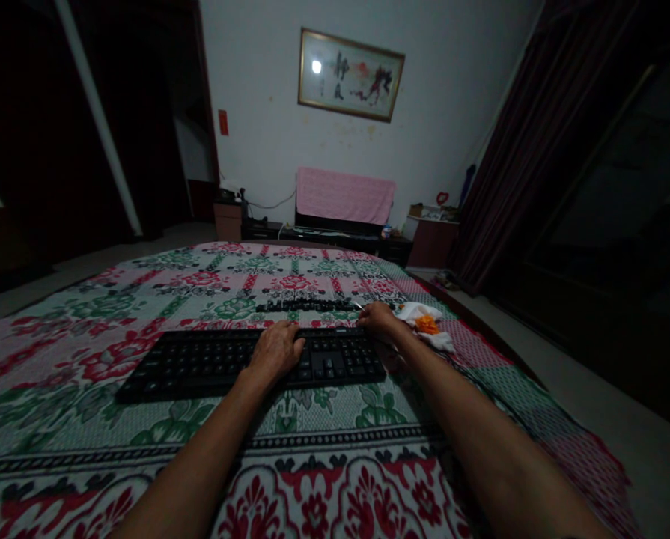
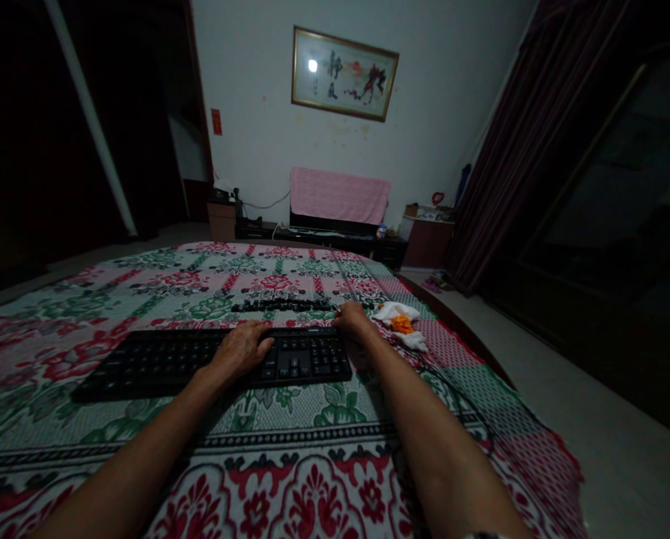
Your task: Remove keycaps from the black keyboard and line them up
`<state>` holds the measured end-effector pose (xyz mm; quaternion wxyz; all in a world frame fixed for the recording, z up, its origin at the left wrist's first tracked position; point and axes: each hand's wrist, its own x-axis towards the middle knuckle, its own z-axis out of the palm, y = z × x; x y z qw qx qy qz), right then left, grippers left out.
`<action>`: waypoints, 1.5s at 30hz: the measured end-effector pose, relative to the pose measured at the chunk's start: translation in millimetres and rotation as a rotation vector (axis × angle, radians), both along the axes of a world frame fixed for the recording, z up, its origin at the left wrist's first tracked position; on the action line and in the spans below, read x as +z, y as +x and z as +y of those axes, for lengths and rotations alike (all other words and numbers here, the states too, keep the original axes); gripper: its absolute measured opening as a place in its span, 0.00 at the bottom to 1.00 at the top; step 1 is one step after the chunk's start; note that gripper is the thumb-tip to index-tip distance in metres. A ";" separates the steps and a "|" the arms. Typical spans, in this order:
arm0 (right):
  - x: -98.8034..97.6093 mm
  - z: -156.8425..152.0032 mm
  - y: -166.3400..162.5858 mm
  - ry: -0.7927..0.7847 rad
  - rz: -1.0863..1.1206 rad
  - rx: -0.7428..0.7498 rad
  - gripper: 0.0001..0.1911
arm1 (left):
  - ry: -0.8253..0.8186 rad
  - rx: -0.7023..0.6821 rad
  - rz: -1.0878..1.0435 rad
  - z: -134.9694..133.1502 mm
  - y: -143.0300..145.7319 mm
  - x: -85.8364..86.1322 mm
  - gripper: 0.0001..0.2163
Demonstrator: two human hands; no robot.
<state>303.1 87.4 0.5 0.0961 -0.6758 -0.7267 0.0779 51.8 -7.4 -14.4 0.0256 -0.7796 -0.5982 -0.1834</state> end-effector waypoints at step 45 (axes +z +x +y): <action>38.1 -12.1 8.5 0.404 0.266 -0.056 0.25 | -0.025 0.001 -0.016 -0.2 0.3 0.5 0.14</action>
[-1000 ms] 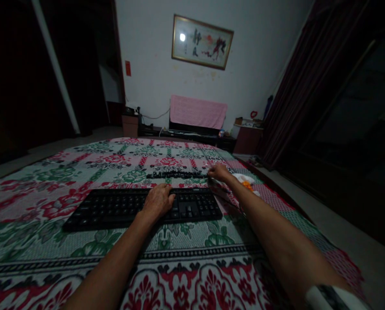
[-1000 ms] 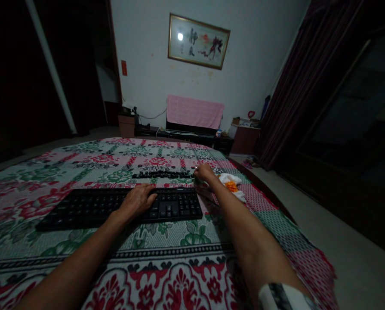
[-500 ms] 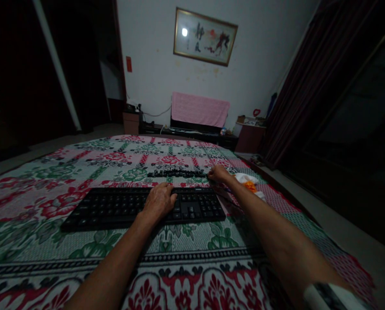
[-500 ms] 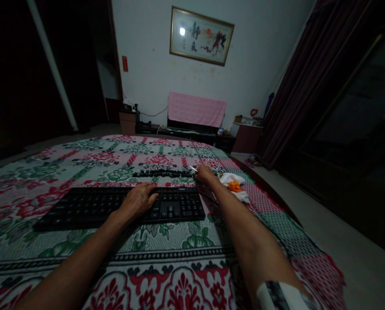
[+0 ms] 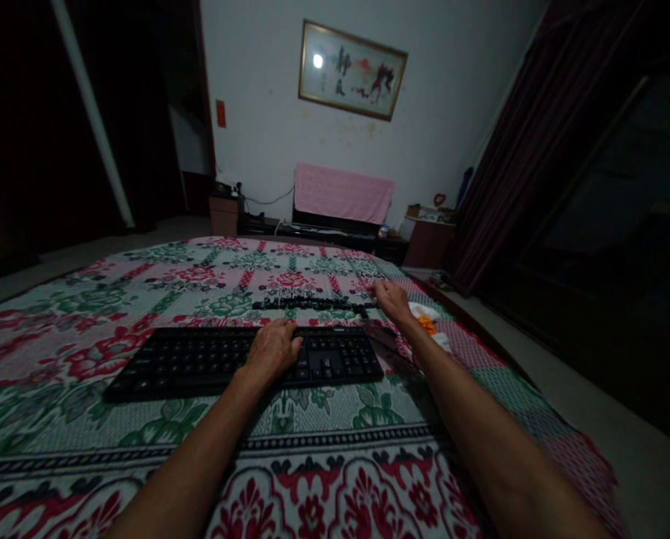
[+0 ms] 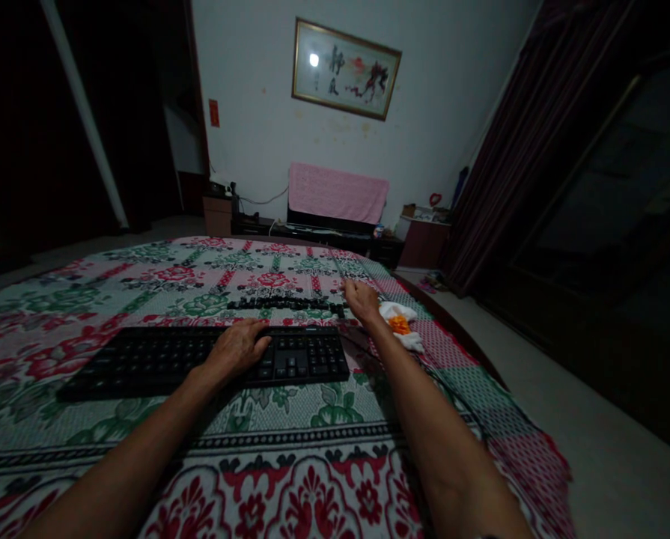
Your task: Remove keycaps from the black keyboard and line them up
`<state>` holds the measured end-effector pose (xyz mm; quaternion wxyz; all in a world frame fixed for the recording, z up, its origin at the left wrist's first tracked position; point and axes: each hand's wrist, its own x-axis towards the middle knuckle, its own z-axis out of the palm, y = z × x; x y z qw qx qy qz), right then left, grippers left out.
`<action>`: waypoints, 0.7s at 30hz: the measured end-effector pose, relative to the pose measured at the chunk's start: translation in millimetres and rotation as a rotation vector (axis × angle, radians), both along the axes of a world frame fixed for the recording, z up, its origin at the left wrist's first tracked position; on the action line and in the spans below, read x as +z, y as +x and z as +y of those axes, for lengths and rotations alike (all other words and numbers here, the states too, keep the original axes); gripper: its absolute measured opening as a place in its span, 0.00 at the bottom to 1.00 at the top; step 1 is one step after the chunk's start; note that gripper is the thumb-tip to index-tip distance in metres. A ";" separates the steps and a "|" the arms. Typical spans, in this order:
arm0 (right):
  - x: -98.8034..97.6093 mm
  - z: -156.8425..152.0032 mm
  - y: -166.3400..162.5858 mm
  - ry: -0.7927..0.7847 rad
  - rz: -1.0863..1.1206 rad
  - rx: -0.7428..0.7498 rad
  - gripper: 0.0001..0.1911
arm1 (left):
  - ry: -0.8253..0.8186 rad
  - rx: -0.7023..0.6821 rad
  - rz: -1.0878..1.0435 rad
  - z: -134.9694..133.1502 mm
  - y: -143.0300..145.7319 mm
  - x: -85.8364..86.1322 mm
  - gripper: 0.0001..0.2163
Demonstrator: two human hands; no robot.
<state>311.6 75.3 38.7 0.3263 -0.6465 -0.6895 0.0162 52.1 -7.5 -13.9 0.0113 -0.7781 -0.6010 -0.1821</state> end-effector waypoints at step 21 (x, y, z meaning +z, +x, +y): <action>-3.4 -72.8 -0.3 -0.400 0.479 0.473 0.14 | 0.016 -0.015 0.012 -2.7 0.2 1.6 0.15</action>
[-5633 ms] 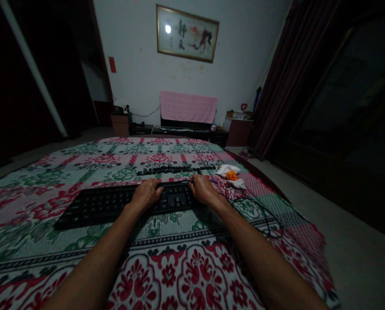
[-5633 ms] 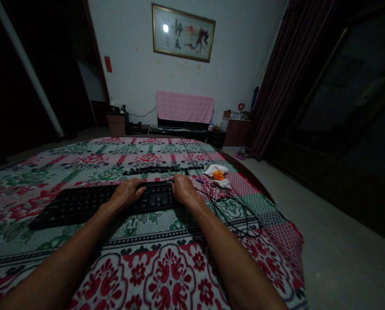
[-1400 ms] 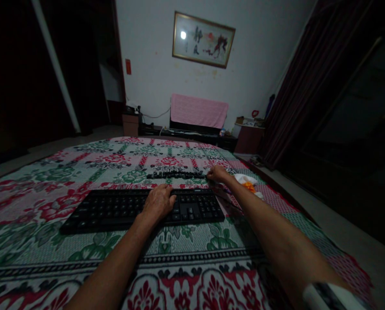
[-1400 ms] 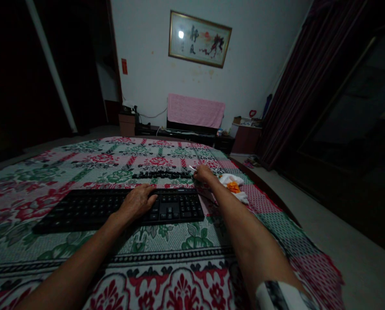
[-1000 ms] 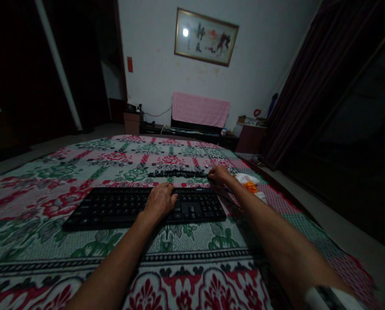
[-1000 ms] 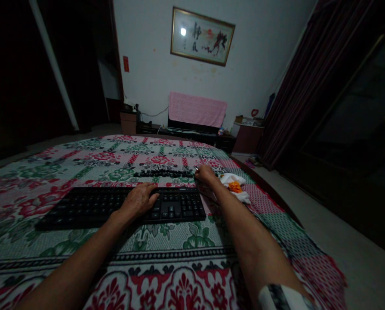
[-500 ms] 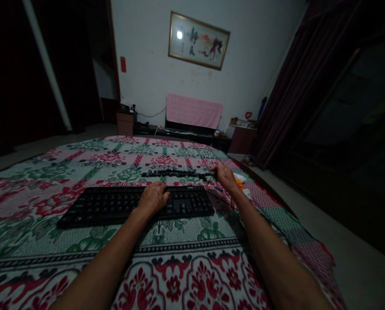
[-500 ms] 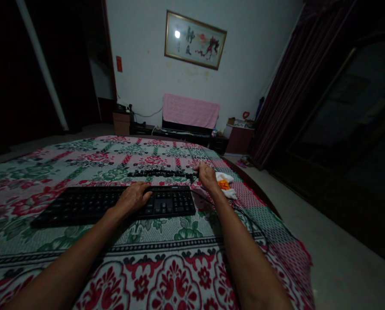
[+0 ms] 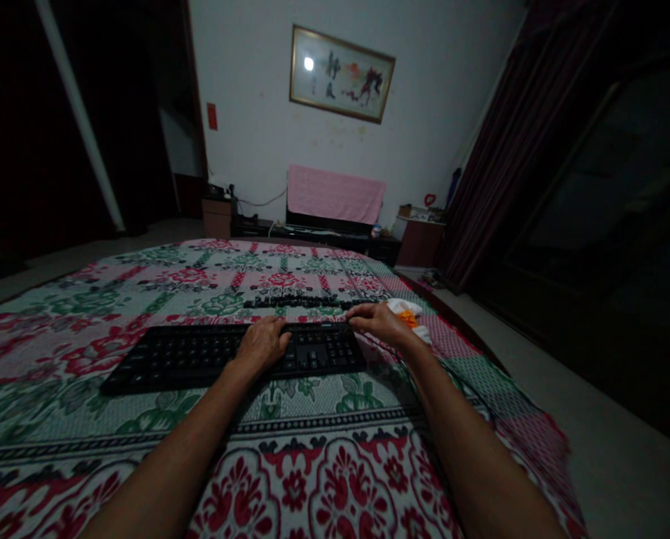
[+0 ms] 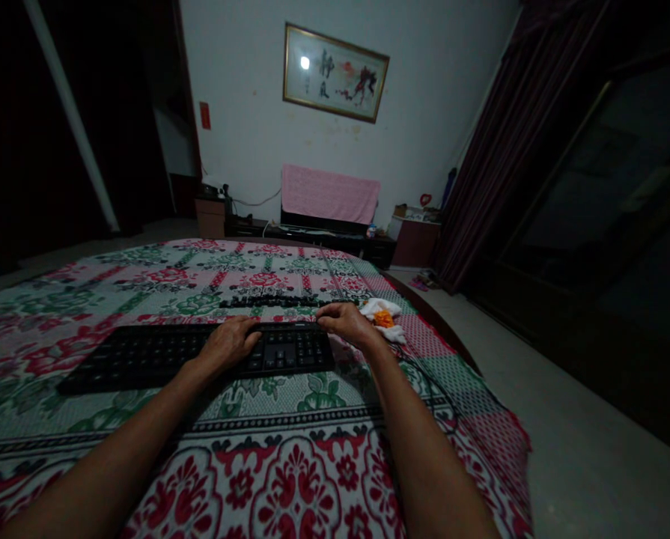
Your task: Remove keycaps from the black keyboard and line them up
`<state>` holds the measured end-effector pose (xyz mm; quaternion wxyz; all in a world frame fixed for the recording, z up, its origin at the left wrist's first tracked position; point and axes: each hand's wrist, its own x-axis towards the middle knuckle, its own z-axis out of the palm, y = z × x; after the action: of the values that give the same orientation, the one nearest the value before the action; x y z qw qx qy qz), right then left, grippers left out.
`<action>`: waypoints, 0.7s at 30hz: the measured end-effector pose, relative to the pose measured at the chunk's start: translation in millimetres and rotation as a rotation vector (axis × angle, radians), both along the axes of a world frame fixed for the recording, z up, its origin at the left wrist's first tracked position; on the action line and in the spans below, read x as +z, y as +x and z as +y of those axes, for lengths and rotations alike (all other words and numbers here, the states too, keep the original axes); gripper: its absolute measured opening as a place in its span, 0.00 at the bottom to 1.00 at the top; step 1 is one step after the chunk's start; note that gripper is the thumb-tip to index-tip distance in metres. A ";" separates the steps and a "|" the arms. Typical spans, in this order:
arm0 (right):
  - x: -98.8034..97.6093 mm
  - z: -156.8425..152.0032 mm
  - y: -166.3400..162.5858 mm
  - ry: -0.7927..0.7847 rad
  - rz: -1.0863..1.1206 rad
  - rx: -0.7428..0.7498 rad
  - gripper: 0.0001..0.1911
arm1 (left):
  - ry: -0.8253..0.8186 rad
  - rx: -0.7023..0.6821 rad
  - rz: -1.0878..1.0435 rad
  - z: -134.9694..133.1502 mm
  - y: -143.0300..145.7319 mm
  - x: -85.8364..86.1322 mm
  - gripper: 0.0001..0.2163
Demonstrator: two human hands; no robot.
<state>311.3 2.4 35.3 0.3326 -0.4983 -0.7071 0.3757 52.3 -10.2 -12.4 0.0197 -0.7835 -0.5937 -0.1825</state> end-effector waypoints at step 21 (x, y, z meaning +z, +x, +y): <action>-14.5 7.2 -39.0 0.247 -0.540 -0.290 0.19 | 0.040 -0.014 0.025 3.0 -2.1 -5.1 0.16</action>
<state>272.3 9.6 20.7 0.2412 -0.6312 -0.7316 0.0900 50.2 -7.2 -17.5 0.0412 -0.7893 -0.5841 -0.1846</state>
